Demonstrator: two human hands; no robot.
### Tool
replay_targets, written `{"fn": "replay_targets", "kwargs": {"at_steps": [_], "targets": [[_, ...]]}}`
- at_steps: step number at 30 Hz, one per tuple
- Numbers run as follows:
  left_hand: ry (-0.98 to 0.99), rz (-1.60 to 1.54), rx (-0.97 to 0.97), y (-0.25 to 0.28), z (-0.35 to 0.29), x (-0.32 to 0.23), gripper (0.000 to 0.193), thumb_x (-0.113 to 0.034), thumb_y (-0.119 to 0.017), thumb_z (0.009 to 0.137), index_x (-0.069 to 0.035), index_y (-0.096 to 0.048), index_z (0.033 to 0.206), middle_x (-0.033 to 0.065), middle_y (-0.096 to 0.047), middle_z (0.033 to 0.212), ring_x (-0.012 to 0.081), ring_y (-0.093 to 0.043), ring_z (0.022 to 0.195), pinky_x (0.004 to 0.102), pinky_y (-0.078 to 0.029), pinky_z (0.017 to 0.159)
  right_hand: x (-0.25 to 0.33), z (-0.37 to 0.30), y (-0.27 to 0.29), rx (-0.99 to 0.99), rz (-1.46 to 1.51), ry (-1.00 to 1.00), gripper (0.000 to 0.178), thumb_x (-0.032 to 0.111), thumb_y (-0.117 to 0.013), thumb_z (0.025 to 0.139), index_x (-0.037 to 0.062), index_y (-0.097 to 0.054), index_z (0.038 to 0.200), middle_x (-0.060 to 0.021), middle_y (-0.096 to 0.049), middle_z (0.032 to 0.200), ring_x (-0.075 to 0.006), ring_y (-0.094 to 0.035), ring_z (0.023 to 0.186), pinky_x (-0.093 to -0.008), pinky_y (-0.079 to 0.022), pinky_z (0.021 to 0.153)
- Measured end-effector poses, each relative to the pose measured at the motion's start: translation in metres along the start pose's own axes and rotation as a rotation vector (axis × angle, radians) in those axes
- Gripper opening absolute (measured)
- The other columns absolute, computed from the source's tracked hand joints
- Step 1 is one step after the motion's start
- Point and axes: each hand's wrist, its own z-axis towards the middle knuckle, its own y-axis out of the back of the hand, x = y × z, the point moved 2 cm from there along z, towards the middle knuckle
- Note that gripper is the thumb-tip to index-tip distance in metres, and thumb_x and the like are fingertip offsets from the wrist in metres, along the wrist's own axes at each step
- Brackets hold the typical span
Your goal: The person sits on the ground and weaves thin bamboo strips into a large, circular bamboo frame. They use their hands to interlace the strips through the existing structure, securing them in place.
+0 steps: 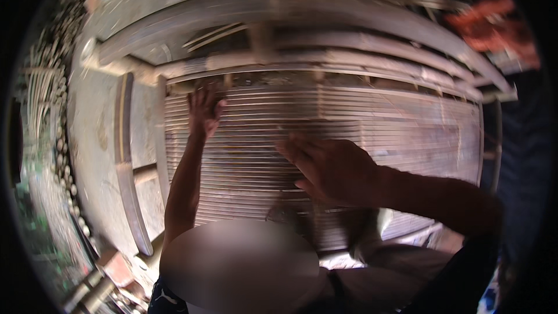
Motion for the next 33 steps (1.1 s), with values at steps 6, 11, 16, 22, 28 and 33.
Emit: {"fn": "replay_targets", "kwargs": {"at_steps": [6, 11, 16, 22, 28, 33], "targets": [[0.058, -0.032, 0.091, 0.026, -0.075, -0.031, 0.065, -0.054, -0.029, 0.100, -0.020, -0.020, 0.155, 0.0099, -0.010, 0.162, 0.0343, -0.007, 0.149, 0.0570, -0.006, 0.118, -0.068, -0.191, 0.007, 0.288, 1.024, -0.917, 0.062, 0.030, -0.060, 0.096, 0.0007, -0.032, 0.144, -0.0181, -0.070, 0.093, -0.0249, -0.072, 0.069, -0.0368, -0.060, 0.061], [-0.236, -0.243, 0.040, 0.065, -0.115, -0.056, 0.072, -0.048, -0.055, 0.094, -0.015, -0.028, 0.152, 0.0159, -0.026, 0.157, 0.0410, -0.032, 0.140, 0.0553, -0.028, 0.112, -0.214, -0.301, -0.052, -0.356, -0.027, -1.186, 0.026, 0.016, -0.061, 0.084, 0.0002, -0.063, 0.105, -0.0199, -0.068, 0.097, -0.0317, -0.069, 0.084, -0.0417, -0.057, 0.075], [-0.275, -0.108, 0.872, 0.164, -0.048, -0.072, 0.047, -0.043, -0.068, 0.087, -0.008, -0.065, 0.118, 0.0123, -0.069, 0.110, 0.0308, -0.065, 0.107, 0.0393, -0.050, 0.095, -0.280, -0.218, -0.099, -0.462, -0.349, -0.993, 0.036, 0.019, -0.056, 0.088, 0.0089, -0.057, 0.122, -0.0186, -0.046, 0.138, -0.0354, -0.047, 0.125, -0.0516, -0.038, 0.102], [-0.595, 0.227, 0.864, 0.184, 0.066, -0.207, 0.050, -0.045, -0.057, 0.094, -0.010, -0.058, 0.129, 0.0155, -0.064, 0.121, 0.0314, -0.062, 0.110, 0.0447, -0.049, 0.093, -0.289, -0.109, -0.096, -0.546, -0.132, -0.921, 0.039, 0.034, -0.050, 0.096, 0.0078, -0.050, 0.125, -0.0205, -0.045, 0.135, -0.0359, -0.047, 0.123, -0.0535, -0.040, 0.100], [-0.528, -0.307, 0.433, 0.048, 0.120, -0.319, 0.048, -0.047, -0.050, 0.096, -0.008, -0.061, 0.121, 0.0215, -0.067, 0.110, 0.0357, -0.064, 0.104, 0.0473, -0.049, 0.092, -0.285, -0.165, -0.095, -0.376, -0.122, -0.670, 0.024, 0.019, -0.043, 0.096, -0.0017, -0.056, 0.096, -0.0199, -0.064, 0.091, -0.0345, -0.066, 0.086, -0.0466, -0.056, 0.073], [-0.150, -0.413, 0.536, -0.018, 0.131, -0.363, 0.047, -0.053, -0.051, 0.094, -0.012, -0.067, 0.112, 0.0165, -0.070, 0.102, 0.0321, -0.066, 0.101, 0.0449, -0.049, 0.090, -0.214, -0.331, 0.031, -0.938, 0.782, -0.648, 0.018, 0.013, -0.067, 0.083, 0.0020, -0.061, 0.096, -0.0084, -0.063, 0.083, -0.0153, -0.056, 0.073, -0.0283, -0.047, 0.064]]}}
